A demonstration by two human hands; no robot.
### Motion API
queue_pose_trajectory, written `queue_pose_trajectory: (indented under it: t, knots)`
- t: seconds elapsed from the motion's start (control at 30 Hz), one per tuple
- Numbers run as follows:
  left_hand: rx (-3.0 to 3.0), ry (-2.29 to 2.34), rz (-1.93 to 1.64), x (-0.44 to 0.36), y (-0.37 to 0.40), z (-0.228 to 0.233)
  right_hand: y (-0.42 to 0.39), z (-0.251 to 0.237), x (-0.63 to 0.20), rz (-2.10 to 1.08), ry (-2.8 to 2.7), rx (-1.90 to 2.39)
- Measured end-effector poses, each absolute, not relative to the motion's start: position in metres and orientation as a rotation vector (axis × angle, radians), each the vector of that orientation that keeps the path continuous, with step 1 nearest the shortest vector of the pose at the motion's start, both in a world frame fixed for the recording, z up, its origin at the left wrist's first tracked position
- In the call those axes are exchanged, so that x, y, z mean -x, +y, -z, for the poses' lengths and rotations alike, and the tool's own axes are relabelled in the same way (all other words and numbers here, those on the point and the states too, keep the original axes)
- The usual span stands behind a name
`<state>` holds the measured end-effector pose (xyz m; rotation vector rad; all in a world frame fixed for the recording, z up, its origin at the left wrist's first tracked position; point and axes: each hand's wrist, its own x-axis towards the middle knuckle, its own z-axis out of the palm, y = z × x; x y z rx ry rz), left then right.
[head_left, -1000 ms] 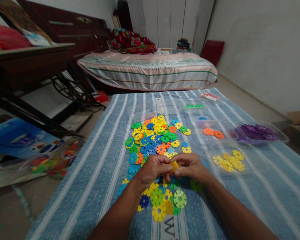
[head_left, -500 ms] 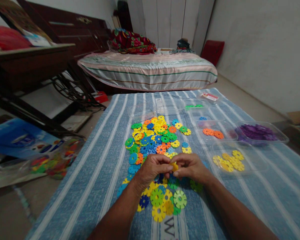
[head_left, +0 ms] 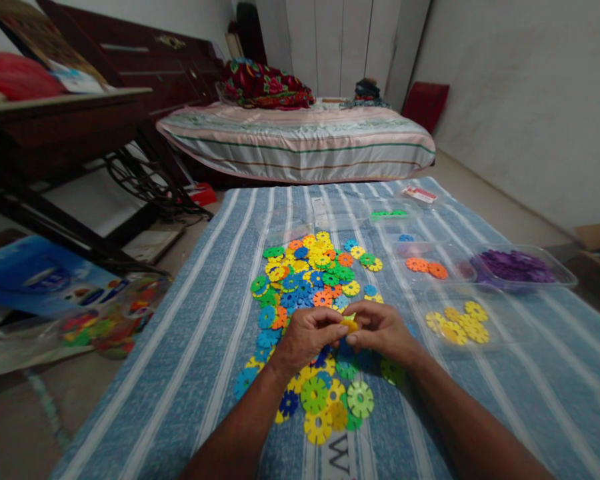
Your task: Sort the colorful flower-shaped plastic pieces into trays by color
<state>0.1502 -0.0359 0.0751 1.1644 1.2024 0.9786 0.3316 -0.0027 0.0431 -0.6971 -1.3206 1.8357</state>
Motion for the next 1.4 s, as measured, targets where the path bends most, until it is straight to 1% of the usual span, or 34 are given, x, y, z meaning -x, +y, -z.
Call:
queue_pose_trajectory:
  t: [0.23,0.63,1.23,1.4]
  knots:
    - [-1.489,1.351,-1.064,-0.151,-0.037,-0.075,-0.001,-0.047,-0.328,-1.722,-1.275,0.805]
    - [-1.925,1.354,-1.128,-0.153,-0.040,-0.073,0.004,-0.046,-0.333,-1.609,-1.380,0.808]
    - [-2.111,1.359,-1.161,-0.154,-0.039,-0.065,0.006,-0.043,-0.331,-1.587,-1.363,0.820]
    - [-2.149,1.401,-1.122,-0.155,-0.039,-0.066,0.007,-0.041,-0.330,-1.589,-1.346,0.850]
